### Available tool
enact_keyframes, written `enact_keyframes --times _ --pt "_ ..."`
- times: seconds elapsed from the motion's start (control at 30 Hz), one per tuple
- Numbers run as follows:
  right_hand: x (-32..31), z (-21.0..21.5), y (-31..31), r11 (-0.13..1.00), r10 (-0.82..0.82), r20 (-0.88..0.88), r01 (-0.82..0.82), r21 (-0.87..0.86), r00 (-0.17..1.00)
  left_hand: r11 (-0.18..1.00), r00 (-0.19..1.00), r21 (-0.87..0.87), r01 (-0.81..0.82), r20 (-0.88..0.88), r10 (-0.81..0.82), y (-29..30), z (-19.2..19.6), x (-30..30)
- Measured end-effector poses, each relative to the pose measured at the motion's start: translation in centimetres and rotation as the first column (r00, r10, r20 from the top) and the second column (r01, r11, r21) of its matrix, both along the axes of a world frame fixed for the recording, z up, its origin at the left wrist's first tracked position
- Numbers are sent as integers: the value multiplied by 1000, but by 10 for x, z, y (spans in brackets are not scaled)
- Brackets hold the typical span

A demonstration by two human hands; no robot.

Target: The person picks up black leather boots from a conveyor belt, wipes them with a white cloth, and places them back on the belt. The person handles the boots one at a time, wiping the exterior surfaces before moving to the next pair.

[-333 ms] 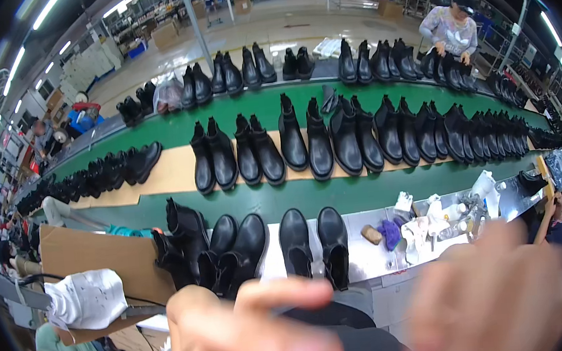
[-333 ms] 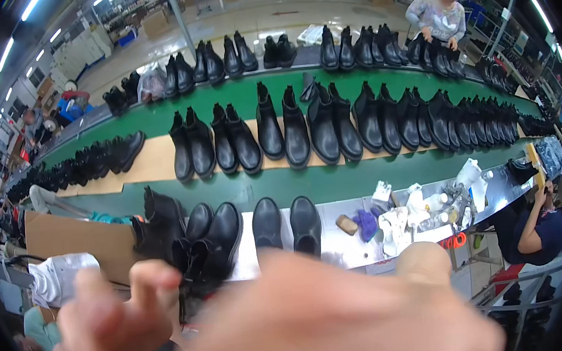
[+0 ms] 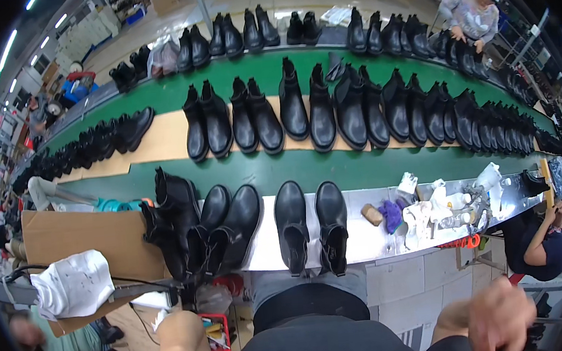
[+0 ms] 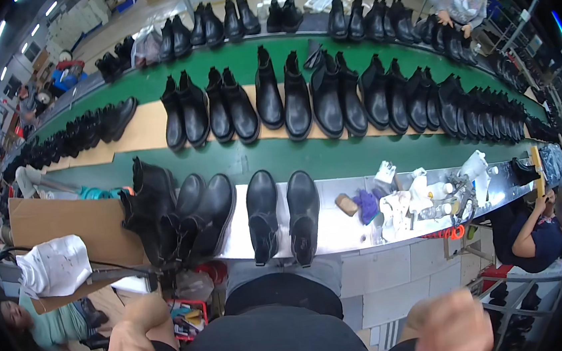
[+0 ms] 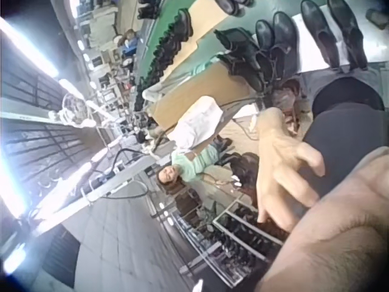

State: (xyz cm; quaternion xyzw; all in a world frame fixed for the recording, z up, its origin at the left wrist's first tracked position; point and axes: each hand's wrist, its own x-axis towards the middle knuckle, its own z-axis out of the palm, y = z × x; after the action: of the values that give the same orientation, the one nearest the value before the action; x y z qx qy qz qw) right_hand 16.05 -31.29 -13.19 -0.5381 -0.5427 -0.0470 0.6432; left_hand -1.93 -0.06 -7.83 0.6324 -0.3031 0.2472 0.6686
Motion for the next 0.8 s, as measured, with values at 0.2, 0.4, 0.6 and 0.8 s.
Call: enact_keyframes --times 0.2,0.4,0.6,0.8 --pt "38 -236 19 666 -676 -478 186 -723 561 868 842 8 496 -250 -478 17 -81 50" --pt "1 -302 53 792 -586 -697 111 -600 413 842 944 -468 269 300 -135 -28 -72 55" --pt "-8 -287 75 814 -565 -676 185 -551 473 699 968 -702 139 244 53 -59 -83 61" --pt "2 -292 59 755 -644 -638 216 -619 423 723 964 -684 94 243 105 -51 -99 49"
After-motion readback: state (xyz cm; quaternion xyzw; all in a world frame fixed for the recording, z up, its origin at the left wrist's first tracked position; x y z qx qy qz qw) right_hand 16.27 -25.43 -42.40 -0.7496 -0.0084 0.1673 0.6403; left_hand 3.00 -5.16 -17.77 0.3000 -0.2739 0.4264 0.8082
